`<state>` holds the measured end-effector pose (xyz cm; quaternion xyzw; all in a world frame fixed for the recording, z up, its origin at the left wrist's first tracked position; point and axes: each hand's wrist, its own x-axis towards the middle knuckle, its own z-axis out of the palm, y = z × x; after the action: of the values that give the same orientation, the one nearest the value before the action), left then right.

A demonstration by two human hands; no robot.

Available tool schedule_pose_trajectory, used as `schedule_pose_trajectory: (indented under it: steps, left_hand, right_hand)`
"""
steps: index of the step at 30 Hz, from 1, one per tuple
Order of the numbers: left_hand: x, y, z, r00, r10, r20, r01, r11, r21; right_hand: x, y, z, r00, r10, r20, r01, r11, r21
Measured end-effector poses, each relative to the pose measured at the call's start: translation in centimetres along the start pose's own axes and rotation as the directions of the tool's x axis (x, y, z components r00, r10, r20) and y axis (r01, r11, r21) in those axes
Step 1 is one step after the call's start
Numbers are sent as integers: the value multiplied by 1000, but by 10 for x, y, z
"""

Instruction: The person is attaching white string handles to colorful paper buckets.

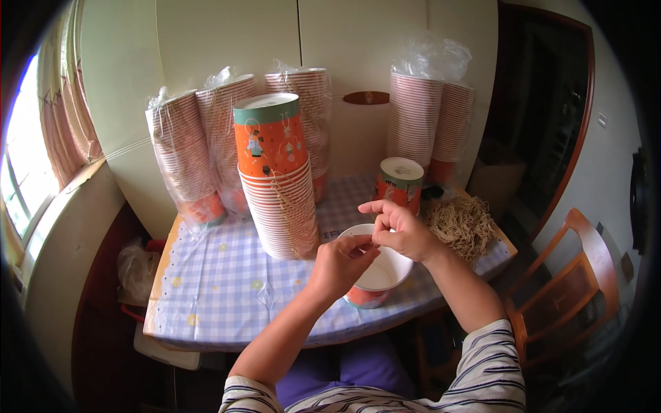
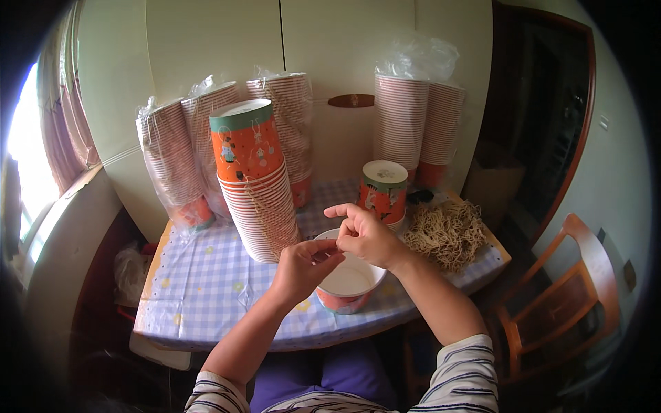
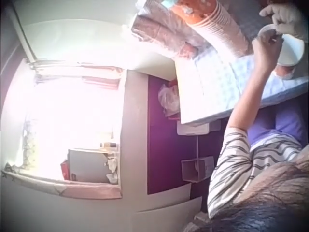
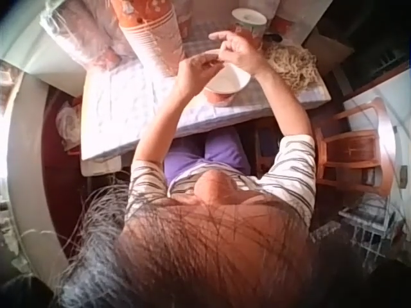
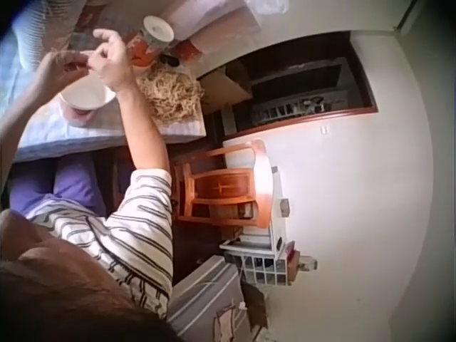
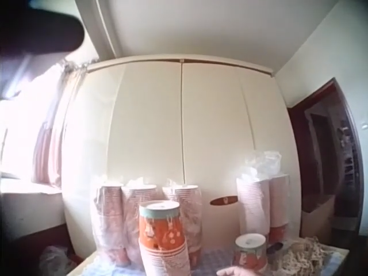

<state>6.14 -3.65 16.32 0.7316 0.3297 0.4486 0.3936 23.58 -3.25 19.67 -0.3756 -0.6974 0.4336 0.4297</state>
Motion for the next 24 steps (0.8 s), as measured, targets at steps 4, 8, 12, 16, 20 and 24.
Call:
schedule_pose_trajectory:
  steps: [4, 8, 12, 16, 20, 24]
  left_hand:
    - [-3, -7, -1, 989, 102, -103, -94, 992, 78]
    - [-4, -12, -2, 977, 152, -148, -129, 980, 154]
    - [-5, -13, -10, 982, -3, -191, -15, 996, -92]
    - [-8, -14, -10, 984, -87, -155, 38, 954, -296]
    - [-11, -13, -10, 987, -102, -125, 25, 865, -502]
    - [-17, -16, -9, 978, -193, -77, 112, 803, -586]
  right_hand:
    - [-3, -10, 12, 1000, -25, 5, 26, 983, -183]
    - [-4, -11, 14, 998, -34, -44, 20, 961, -274]
    - [-2, 4, 8, 980, -143, -140, 109, 968, -228]
    - [-8, 15, 22, 997, -75, 31, 68, 980, 188]
    - [-17, 11, 32, 996, -63, 61, 58, 995, 81]
    - [-25, 6, 37, 986, -118, -118, 95, 978, -185]
